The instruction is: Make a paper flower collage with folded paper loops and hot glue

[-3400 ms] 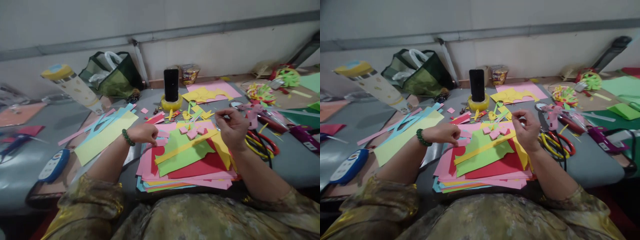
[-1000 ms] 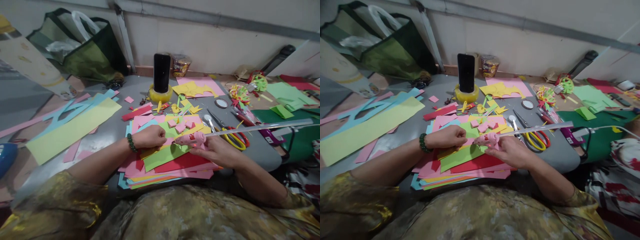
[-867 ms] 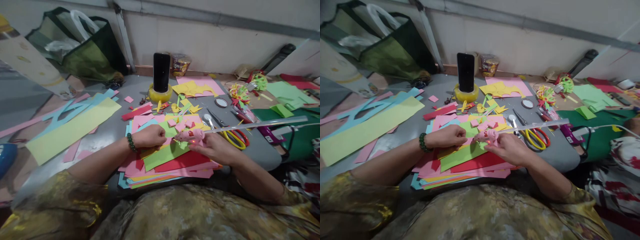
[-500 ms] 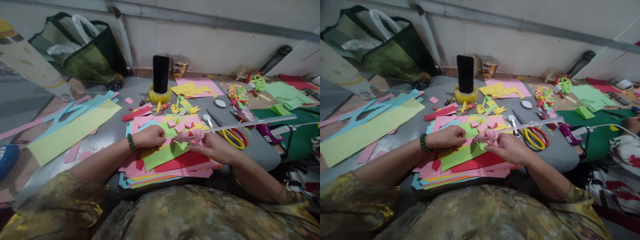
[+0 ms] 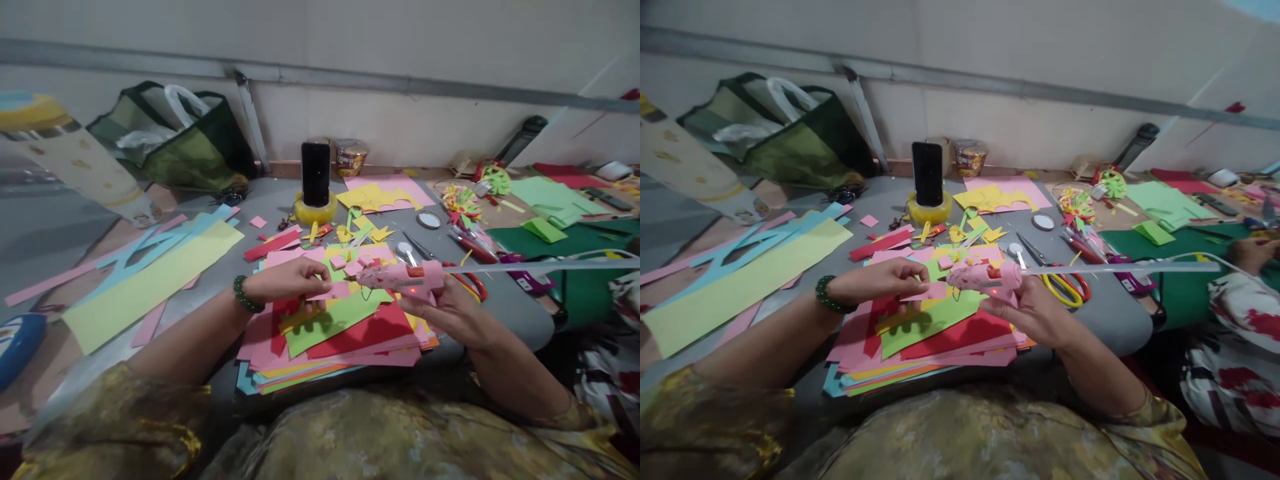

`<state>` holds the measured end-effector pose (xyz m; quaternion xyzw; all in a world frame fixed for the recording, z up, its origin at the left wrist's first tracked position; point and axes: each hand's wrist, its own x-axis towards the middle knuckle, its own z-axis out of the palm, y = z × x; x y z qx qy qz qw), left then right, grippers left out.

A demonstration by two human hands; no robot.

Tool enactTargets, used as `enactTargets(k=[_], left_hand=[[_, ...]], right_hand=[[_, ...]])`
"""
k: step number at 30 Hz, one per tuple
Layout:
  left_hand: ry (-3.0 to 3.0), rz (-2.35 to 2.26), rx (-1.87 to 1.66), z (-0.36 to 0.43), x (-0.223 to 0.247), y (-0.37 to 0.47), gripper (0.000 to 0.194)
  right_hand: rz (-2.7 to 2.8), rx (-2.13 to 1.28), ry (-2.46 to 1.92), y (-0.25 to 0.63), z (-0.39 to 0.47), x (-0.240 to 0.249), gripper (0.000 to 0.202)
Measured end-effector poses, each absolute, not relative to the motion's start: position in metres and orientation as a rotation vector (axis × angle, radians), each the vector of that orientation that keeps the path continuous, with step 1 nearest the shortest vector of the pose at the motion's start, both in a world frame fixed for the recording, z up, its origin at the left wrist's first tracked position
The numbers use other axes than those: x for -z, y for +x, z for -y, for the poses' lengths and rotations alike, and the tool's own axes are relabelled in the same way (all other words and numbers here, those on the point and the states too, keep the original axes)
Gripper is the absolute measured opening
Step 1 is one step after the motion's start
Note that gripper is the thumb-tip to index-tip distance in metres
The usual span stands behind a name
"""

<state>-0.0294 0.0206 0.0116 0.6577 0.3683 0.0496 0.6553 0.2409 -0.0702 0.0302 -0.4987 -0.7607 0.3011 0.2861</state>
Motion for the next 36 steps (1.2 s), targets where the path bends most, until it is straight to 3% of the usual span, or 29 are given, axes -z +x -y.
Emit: enactTargets(k=[4, 8, 14, 27, 30, 36], left_hand=[[1.409, -0.721, -0.302, -0.016, -0.018, -0.029, 0.036], [1.277, -0.781, -0.597, -0.016, -0.017, -0.027, 0.037], [1.235, -0.853, -0.749, -0.017, -0.016, -0.027, 0.038], [1.318, -0.936, -0.9, -0.01, -0.019, -0.021, 0.032], [1.213, -0.954, -1.001, -0.012, -0.024, -0.023, 0.034], [1.112, -0.947, -0.992, -0.013, -0.016, -0.017, 0.036]], right_hand=[[1.957, -0.853, -1.213, 0.245, 0.074, -0.033, 0.039], [2.013, -0.59, -1.221, 0.247, 0.081, -0.029, 0.042], [2.074, -0.187, -1.183, 0.243, 0.087, -0.036, 0.036], [2.217, -0.226, -1.262, 0.235, 0.082, -0.032, 0.028], [2.052, -0.225, -1.462, 0.255, 0.076, -0.032, 0.034], [1.432, 0.017, -2.309, 0.309, 0.015, -0.04, 0.043]])
